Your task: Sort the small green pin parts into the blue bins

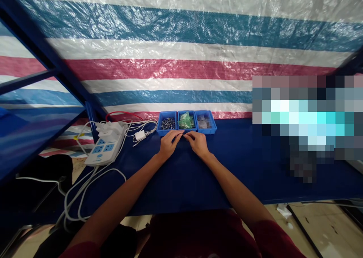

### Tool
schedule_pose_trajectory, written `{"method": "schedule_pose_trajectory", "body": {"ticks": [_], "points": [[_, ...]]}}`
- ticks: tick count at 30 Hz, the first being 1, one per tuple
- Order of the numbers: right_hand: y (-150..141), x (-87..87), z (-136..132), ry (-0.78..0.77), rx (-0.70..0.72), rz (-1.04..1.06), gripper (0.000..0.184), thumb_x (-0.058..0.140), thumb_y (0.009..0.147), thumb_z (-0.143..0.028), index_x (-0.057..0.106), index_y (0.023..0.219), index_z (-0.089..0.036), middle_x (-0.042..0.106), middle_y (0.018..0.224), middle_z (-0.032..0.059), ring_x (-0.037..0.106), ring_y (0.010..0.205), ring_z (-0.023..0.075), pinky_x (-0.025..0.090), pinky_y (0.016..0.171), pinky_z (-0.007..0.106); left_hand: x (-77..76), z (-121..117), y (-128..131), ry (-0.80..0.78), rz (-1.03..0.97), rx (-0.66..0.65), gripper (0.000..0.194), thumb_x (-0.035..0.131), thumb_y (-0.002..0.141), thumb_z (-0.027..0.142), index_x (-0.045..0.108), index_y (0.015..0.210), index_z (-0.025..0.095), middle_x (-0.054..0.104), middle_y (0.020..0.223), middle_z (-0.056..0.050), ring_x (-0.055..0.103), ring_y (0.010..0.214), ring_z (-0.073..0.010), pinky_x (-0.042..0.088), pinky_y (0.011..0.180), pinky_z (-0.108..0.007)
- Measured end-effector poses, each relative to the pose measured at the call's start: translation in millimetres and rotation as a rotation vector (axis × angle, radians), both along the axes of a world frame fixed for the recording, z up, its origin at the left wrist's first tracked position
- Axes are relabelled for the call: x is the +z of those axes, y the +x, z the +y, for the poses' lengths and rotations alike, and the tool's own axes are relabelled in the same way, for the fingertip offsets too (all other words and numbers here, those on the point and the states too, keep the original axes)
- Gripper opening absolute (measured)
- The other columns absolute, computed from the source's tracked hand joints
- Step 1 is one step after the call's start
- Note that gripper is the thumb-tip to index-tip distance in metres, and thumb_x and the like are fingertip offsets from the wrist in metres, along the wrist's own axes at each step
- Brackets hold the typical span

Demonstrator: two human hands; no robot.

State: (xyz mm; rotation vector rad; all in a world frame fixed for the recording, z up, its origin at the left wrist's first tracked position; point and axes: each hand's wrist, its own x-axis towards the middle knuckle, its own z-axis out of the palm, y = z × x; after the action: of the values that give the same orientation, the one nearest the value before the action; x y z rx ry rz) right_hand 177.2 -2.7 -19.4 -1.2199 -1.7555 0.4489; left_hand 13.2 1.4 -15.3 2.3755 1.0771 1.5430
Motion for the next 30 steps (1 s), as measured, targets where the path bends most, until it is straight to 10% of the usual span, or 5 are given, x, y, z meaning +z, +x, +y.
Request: {"method": "schedule_pose_trajectory", "body": {"ticks": [11,16,22,30], "points": [[6,7.8,-1,0.039,-0.167,0.01,0.034,0.043,0.094,-0.036,0.067,0.077,-0.018,0.065,0.065,0.0025,0.059,0.059,0.0147,0.041,0.062,0.025,-12.1,10,-7,0.102,0.151,0.04,0.027,0.046,0.096,0.036,0.067,0.095,0.018,0.07,0.078,-0.003,0.065,0.071,-0.0143,0.051,0.069,-0.026],[7,8.4,0,0.017,-0.207,-0.033,0.034,0.043,0.094,-0.034,0.067,0.078,-0.018,0.065,0.066,0.0021,0.058,0.061,0.0147,0.04,0.061,0.025,-4.5,23,-24,0.329,0.009,0.306,0.025,0.046,0.097,0.029,0.07,0.094,0.019,0.071,0.078,-0.005,0.065,0.073,-0.0174,0.048,0.075,-0.034],[9,5.8,2,-0.184,-0.116,-0.373,0.012,0.058,0.084,-0.02,0.068,0.09,-0.021,0.067,0.092,0.0027,0.062,0.081,0.017,0.041,0.066,0.025,7.7,36,-32,0.221,0.254,0.481,0.028,0.049,0.094,0.034,0.066,0.113,0.02,0.066,0.12,-0.012,0.054,0.12,-0.0299,0.028,0.106,-0.053],[9,2.5,4,-0.257,-0.011,-0.622,0.01,0.054,0.09,-0.017,0.063,0.091,-0.019,0.062,0.103,0.0077,0.061,0.09,0.0183,0.042,0.07,0.026,-5.7,22,-21,0.111,0.325,0.068,0.024,0.047,0.095,0.029,0.068,0.1,0.017,0.072,0.096,-0.009,0.066,0.09,-0.0193,0.049,0.084,-0.034]]}}
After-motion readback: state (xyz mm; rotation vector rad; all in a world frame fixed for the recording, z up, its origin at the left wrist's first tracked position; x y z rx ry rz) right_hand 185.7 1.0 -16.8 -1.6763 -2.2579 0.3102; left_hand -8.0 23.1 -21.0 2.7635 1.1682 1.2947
